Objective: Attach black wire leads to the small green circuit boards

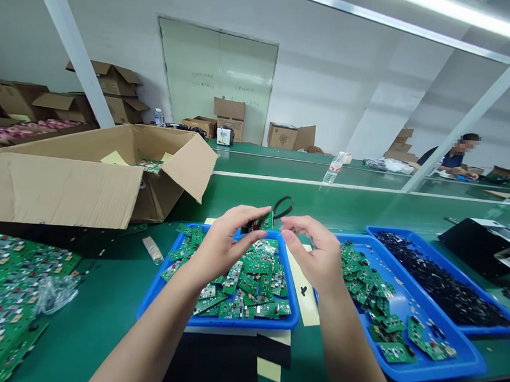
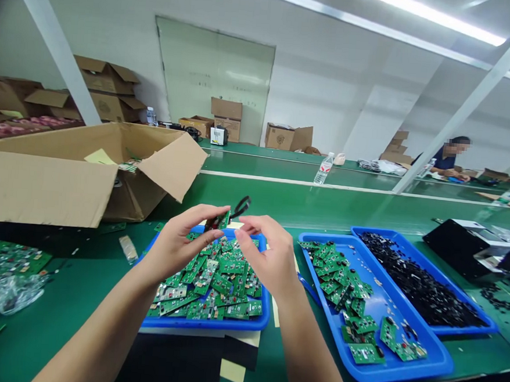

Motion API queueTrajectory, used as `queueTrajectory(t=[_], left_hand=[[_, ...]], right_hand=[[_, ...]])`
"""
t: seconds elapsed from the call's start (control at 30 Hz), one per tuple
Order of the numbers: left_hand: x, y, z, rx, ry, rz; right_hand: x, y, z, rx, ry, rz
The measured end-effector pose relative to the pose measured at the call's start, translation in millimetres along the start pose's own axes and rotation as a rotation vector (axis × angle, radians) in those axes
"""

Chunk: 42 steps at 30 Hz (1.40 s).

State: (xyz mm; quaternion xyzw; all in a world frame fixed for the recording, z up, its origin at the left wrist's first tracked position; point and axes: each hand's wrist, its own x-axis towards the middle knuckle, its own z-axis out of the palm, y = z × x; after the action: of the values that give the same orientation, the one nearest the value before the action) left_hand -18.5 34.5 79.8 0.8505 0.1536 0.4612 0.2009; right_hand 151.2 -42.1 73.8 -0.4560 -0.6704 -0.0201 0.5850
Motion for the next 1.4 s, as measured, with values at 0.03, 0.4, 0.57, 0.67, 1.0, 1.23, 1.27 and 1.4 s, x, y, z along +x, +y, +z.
queueTrajectory(t=[0.03, 0.4, 0.57, 0.67, 1.0, 1.23, 1.27, 1.4], left_hand=[[-0.3, 0.2, -0.2, 0.016, -0.017, 0.035], [-0.7, 4.5, 6.7, 0.098, 0.079, 0.090], [-1.3, -4.0, -0.4, 0.085, 0.253, 0.074], [-1.9, -2.7, -4.7, 0.098, 0.259, 0.221], [-3.1, 2.8, 1.5, 0.324, 0.227, 0.382], [-1.0, 4.2, -3.2, 0.191, 0.148, 0.300], [-0.9, 3.5, -4.5, 0.155, 0.095, 0.296], [-1.2, 2.3, -8.3, 0.003, -0.075, 0.202]], right_hand=[[-0.9, -1.1, 1.6, 0.032, -0.004, 0.012], [2.5, -0.4, 3.7, -0.095, 0.084, -0.381], [1.3, -3.7, -14.3, 0.337, -0.265, -0.347], [-0.6, -0.7, -15.4, 0.639, -0.182, -0.127], [-1.9, -12.2, 4.2, 0.563, -0.330, 0.400], [2.9, -1.9, 12.4, 1.025, -0.511, 0.636], [3.6, 0.5, 13.0, 1.024, -0.530, 0.652], [4.0, 5.3, 12.0, 0.870, -0.513, 0.604]])
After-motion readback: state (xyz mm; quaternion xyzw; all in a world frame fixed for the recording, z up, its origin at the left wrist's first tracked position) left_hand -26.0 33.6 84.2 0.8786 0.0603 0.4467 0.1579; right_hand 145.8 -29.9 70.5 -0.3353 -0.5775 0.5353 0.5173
